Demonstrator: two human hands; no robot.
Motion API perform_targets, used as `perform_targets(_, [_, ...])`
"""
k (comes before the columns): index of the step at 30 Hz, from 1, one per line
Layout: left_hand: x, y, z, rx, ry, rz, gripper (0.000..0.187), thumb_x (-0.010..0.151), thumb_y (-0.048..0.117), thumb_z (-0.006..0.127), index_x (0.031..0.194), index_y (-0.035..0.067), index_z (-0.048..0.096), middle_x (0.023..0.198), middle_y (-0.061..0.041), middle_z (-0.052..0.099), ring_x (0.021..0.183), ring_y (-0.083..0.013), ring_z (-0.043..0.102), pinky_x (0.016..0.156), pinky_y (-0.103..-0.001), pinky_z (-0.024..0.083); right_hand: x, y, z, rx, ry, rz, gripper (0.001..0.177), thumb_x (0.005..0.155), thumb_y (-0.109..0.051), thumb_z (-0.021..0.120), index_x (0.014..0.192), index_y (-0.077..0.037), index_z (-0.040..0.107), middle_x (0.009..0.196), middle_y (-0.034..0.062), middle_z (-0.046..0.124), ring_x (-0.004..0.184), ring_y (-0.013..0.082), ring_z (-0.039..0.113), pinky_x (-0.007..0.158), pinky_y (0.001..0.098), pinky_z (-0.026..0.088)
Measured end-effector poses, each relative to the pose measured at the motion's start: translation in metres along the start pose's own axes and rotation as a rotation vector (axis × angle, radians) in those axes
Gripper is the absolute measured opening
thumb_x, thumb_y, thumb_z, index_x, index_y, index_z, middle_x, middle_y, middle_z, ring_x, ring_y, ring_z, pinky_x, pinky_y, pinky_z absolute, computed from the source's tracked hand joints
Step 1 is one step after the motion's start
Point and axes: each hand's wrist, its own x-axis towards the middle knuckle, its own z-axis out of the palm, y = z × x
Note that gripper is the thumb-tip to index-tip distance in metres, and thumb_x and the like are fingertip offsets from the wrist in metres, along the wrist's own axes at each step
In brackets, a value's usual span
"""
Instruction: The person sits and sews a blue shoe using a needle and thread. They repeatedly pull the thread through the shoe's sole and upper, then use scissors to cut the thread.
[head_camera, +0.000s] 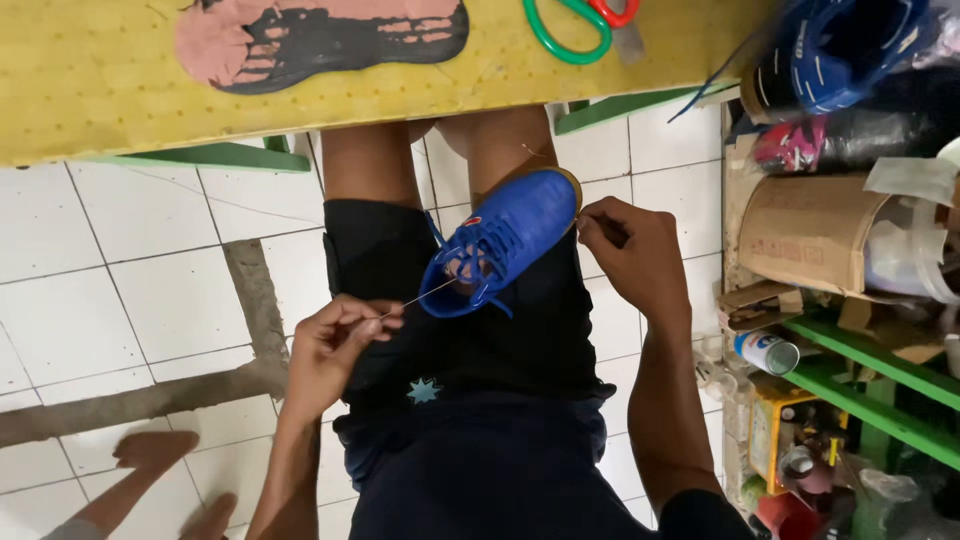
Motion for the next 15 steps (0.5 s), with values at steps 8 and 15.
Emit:
perform_targets(8, [0.038,-0.014,0.057,-0.112,0.011,-0.116,0.024,0.102,0.016,0.067,0.105,-0.007,0.075,0.102,-0.025,0.078,0.098,-0.0327,0.078,0.09,-0.045,0.063,-0.004,-0.01,-0.002,-0.075,-0.002,0.003,0.015,0.102,-0.011,0.065,0.1,-0.006,0.079,0.069,0.0144,0.071,0.054,0.0183,0.055,0.053,0.0322,0.043])
perform_targets(15, [0.086,-0.027,0.107,-0.739,-0.114,-0.607,0.093,0.096,0.078,0.044,0.142,0.0,0.062,0.124,-0.015,0.068,0.114,-0.0258,0.071,0.102,-0.038,0.058,0.011,-0.006,-0.003,-0.064,-0.034,-0.13,0.015,0.096,-0.009,0.066,0.084,-0.006,0.075,0.052,0.0103,0.058,0.046,0.0151,0.048,0.048,0.0285,0.039])
